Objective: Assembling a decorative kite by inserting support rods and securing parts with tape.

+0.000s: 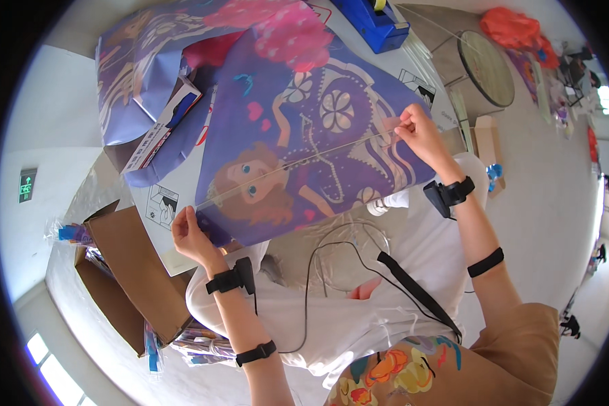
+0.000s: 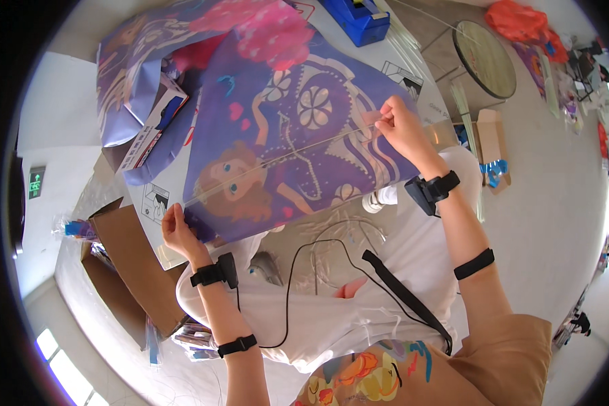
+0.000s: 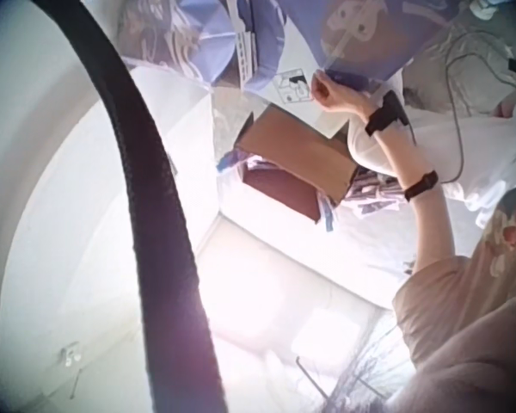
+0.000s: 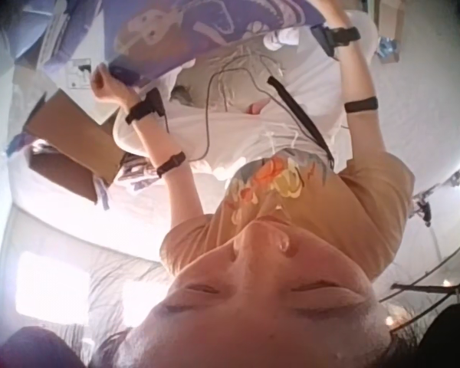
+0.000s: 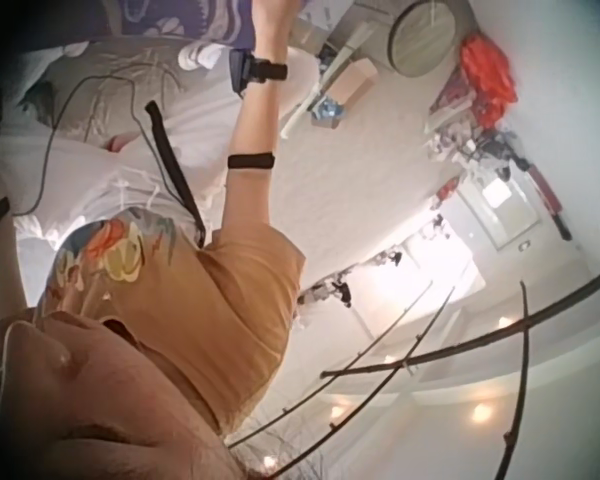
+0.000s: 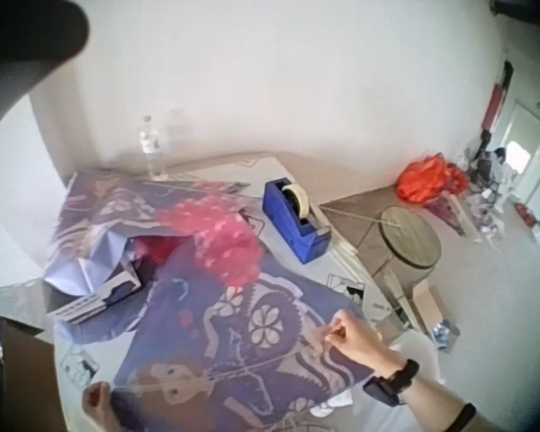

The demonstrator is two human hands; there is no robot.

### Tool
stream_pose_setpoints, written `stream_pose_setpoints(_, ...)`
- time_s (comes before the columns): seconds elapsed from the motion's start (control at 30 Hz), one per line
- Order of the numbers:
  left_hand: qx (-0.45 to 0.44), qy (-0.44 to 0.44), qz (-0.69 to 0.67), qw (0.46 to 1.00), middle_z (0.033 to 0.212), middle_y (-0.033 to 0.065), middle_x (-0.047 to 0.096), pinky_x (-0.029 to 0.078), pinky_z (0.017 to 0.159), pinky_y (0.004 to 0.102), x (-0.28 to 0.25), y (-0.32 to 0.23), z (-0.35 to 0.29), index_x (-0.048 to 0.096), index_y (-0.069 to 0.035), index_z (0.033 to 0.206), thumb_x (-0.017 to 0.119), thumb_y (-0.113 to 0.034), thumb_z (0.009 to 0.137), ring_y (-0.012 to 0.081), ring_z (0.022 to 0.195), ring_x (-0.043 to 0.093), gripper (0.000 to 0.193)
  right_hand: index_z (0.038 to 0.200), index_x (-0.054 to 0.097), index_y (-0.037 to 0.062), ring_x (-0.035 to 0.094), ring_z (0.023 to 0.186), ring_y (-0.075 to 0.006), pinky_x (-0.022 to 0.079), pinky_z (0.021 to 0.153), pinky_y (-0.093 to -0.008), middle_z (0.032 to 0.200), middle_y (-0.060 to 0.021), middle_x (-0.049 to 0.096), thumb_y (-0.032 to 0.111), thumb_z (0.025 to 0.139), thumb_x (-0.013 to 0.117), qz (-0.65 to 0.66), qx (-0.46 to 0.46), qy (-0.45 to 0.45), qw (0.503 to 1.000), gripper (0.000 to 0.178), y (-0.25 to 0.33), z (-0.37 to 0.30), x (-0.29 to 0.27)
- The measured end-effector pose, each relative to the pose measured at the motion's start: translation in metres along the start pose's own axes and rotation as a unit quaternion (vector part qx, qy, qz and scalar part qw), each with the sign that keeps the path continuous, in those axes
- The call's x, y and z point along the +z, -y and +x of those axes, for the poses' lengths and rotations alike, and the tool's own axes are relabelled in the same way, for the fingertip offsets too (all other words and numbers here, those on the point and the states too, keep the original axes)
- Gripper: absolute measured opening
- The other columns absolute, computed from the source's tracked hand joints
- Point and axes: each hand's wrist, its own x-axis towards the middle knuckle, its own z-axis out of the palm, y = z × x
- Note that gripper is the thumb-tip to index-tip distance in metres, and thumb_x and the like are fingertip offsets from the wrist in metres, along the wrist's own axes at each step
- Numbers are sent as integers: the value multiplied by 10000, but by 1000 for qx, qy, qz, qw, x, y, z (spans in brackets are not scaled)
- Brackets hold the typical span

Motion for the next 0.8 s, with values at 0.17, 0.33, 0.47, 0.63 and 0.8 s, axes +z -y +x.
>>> stream_pose_setpoints(0.17,26,-13,9,1000,846,19,661,469,695,213,5,-3,-1,694,13,917,740,-105,869,92,770,588,135,1023,480,44,673,771,-215,521,697,-332,841,-94,659,73,867,683,-33,19,-13,999,258,-2,1,2)
stream_pose_setpoints(0.33,51,-13,9,999,843,30,671,470,691,219,6,-3,0,702,16,919,738,-87,864,97,759,590,123,1021,497,50,667,765,-217,523,689,-328,834,-95,656,81,855,699,-41,0,-19,999,263,-5,3,3)
stream_pose_setpoints(0.47,74,-20,28,997,830,29,673,465,676,226,6,-3,0,703,19,909,747,-86,855,97,742,583,126,1001,494,49,657,744,-212,521,671,-325,810,-96,650,66,844,704,-49,-12,-32,998,262,-6,3,5)
stream_pose_setpoints(0.63,74,-20,30,997,805,20,671,458,645,224,12,-5,-4,706,6,887,763,-89,839,89,710,572,120,982,491,45,635,712,-190,509,667,-311,790,-88,641,44,838,688,-49,-18,-32,998,244,-6,4,1)
stream_pose_setpoints(0.8,83,-29,62,994,794,29,676,465,633,227,8,-5,-3,704,5,880,757,-81,837,92,690,576,110,966,488,42,630,706,-182,506,671,-303,781,-81,632,44,835,683,-69,-11,-37,997,235,2,4,5)
